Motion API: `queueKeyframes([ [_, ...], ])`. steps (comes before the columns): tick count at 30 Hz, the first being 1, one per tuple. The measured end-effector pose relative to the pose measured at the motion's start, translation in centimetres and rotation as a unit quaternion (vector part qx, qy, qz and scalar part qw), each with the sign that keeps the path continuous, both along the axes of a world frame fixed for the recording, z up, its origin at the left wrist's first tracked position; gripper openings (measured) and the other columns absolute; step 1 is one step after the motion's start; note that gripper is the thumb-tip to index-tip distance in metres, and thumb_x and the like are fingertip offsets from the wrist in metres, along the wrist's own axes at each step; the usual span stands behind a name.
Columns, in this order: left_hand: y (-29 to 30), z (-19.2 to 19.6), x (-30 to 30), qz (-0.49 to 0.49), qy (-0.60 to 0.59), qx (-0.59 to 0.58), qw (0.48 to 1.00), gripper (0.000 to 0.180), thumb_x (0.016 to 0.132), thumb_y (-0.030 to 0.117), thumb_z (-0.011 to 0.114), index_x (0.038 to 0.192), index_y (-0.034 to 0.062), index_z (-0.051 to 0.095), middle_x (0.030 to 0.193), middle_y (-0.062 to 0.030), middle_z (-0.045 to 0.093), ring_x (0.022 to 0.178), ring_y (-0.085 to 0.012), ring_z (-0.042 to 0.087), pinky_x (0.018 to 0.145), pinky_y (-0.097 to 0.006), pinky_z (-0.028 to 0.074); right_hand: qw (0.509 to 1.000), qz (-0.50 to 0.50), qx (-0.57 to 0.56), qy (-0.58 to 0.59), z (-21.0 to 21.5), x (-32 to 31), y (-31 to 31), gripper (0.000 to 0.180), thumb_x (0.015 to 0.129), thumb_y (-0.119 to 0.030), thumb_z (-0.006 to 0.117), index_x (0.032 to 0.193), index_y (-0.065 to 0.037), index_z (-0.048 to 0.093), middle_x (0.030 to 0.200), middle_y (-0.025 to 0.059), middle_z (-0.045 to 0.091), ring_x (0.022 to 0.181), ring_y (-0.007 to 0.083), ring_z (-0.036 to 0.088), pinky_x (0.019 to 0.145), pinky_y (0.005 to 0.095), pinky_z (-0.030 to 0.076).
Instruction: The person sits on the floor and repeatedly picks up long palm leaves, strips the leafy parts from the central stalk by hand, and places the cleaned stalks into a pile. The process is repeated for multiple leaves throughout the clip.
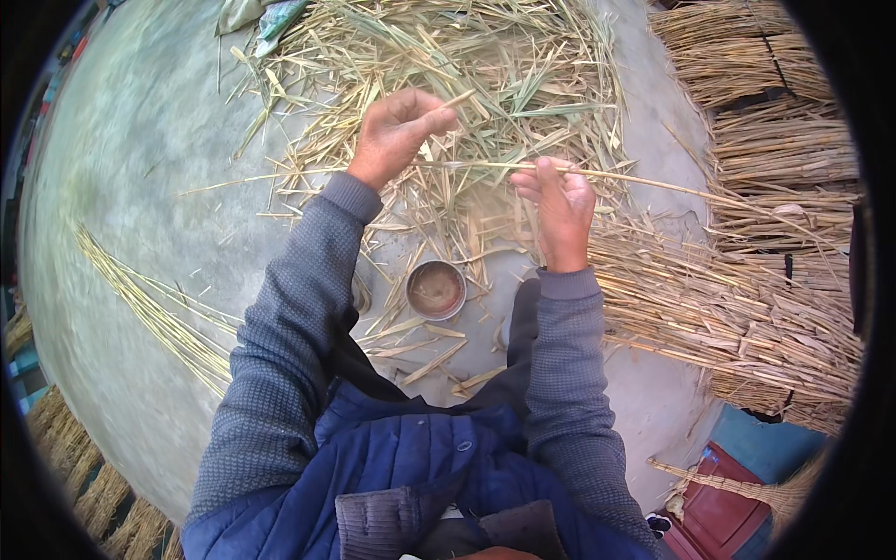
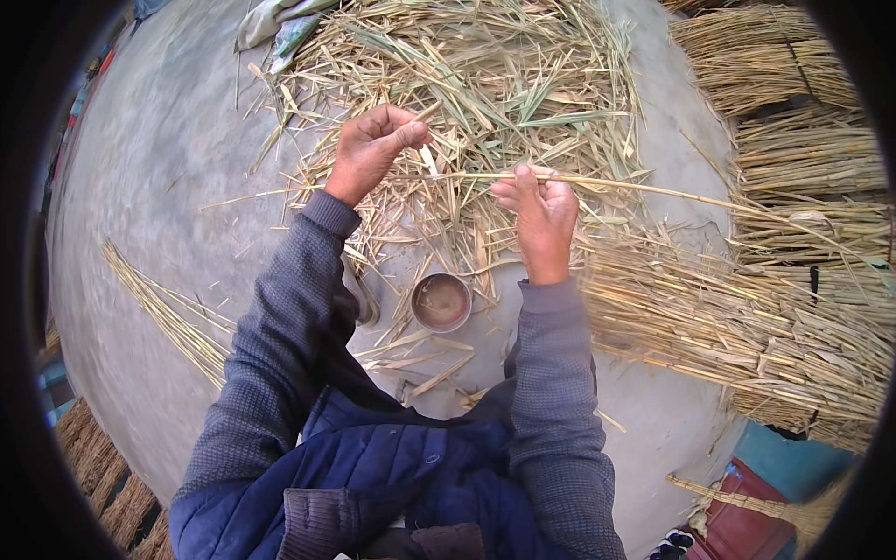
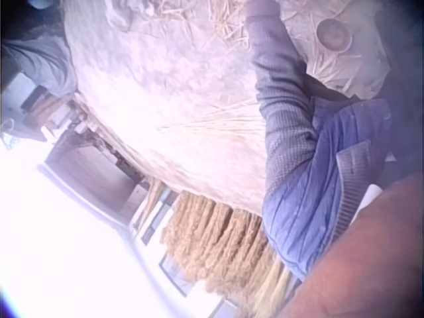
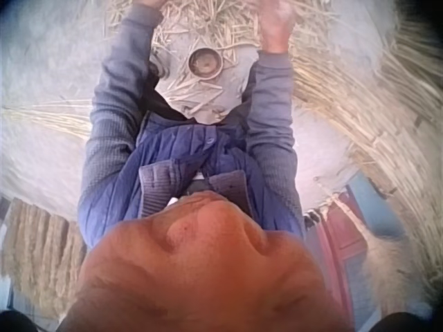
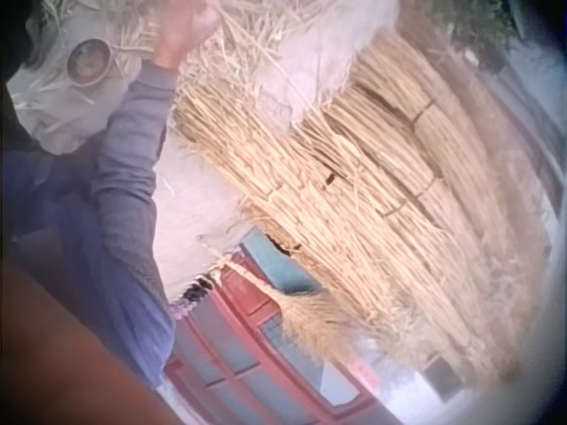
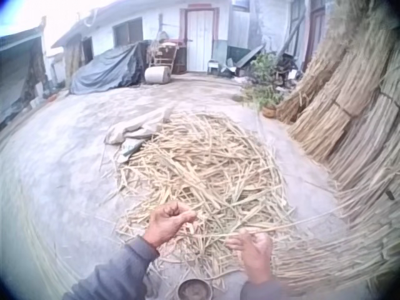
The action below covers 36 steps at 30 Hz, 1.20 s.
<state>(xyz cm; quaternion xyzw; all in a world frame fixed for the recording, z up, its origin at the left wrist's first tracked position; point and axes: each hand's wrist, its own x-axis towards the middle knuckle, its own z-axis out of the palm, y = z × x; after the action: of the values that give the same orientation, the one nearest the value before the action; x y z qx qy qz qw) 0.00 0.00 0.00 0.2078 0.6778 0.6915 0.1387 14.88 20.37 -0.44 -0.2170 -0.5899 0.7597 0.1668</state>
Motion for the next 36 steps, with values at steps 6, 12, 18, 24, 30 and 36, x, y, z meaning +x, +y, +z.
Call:
queueKeyframes([
  [6, -4.8, -1.3, -3.7, 0.136, 0.315, -0.315, 0.885, 0.029, 0.089, 0.033, 0.073, 0.1, 0.0066, 0.071, 0.087, -0.0059, 0.073, 0.076, -0.0156, 0.062, 0.072, -0.034, 0.047, 1.0, -0.012, 0.019, 0.002, 0.1, 0.3, 1.0, 0.032, 0.099, -0.022, 0.065, 0.112, 0.006, 0.057, 0.093, 0.0174, 0.07, 0.078, 0.0204, 0.073, 0.067, 0.026, 0.059],
  [12, -3.1, -3.2, -1.2, -0.125, 0.223, -0.253, 0.933, 0.036, 0.084, 0.032, 0.079, 0.106, 0.0041, 0.072, 0.095, -0.0079, 0.072, 0.09, -0.0211, 0.067, 0.08, -0.035, 0.052, 0.999, -0.038, 0.014, -0.005, 0.3, -0.3, 0.7, 0.032, 0.099, -0.023, 0.066, 0.111, 0.006, 0.058, 0.093, 0.0175, 0.069, 0.078, 0.0211, 0.073, 0.067, 0.0265, 0.059],
  [18, -1.3, -4.7, -0.2, -0.142, 0.062, -0.167, 0.974, 0.026, 0.086, 0.02, 0.08, 0.101, 0.0004, 0.073, 0.09, -0.0048, 0.073, 0.081, -0.0102, 0.067, 0.073, -0.026, 0.054, 0.999, -0.036, 0.015, -0.006, 0.4, -0.5, 0.9, 0.033, 0.099, -0.024, 0.066, 0.11, 0.006, 0.058, 0.091, 0.0172, 0.07, 0.076, 0.0203, 0.073, 0.066, 0.0266, 0.059],
  [24, -2.0, -4.2, -1.1, -0.098, -0.12, -0.057, 0.986, 0.018, 0.088, 0.019, 0.078, 0.094, 0.0026, 0.071, 0.09, -0.0053, 0.073, 0.082, -0.0105, 0.066, 0.077, -0.027, 0.053, 0.999, -0.024, 0.025, 0.021, 0.5, -0.3, 1.4, 0.031, 0.099, -0.023, 0.066, 0.108, 0.005, 0.059, 0.091, 0.0167, 0.07, 0.076, 0.0197, 0.072, 0.068, 0.0267, 0.06],
  [30, -4.7, -4.0, -3.4, 0.019, -0.03, -0.179, 0.983, 0.025, 0.096, 0.029, 0.068, 0.095, 0.0034, 0.067, 0.086, -0.0051, 0.071, 0.081, -0.0148, 0.066, 0.076, -0.028, 0.049, 0.998, -0.025, 0.039, 0.04, 1.1, 0.5, 2.5, 0.03, 0.098, -0.023, 0.066, 0.108, 0.005, 0.059, 0.091, 0.0162, 0.071, 0.077, 0.0196, 0.072, 0.069, 0.0268, 0.06],
  [36, -3.3, -2.9, -2.1, 0.07, 0.433, -0.496, 0.75, 0.017, 0.092, 0.024, 0.064, 0.096, 0.008, 0.066, 0.087, -0.0087, 0.068, 0.091, -0.0279, 0.061, 0.076, -0.039, 0.044, 0.998, -0.044, 0.023, 0.027, 0.8, -0.3, 1.2, 0.032, 0.098, -0.024, 0.067, 0.109, 0.005, 0.059, 0.09, 0.0161, 0.071, 0.074, 0.0193, 0.072, 0.064, 0.0259, 0.059],
])
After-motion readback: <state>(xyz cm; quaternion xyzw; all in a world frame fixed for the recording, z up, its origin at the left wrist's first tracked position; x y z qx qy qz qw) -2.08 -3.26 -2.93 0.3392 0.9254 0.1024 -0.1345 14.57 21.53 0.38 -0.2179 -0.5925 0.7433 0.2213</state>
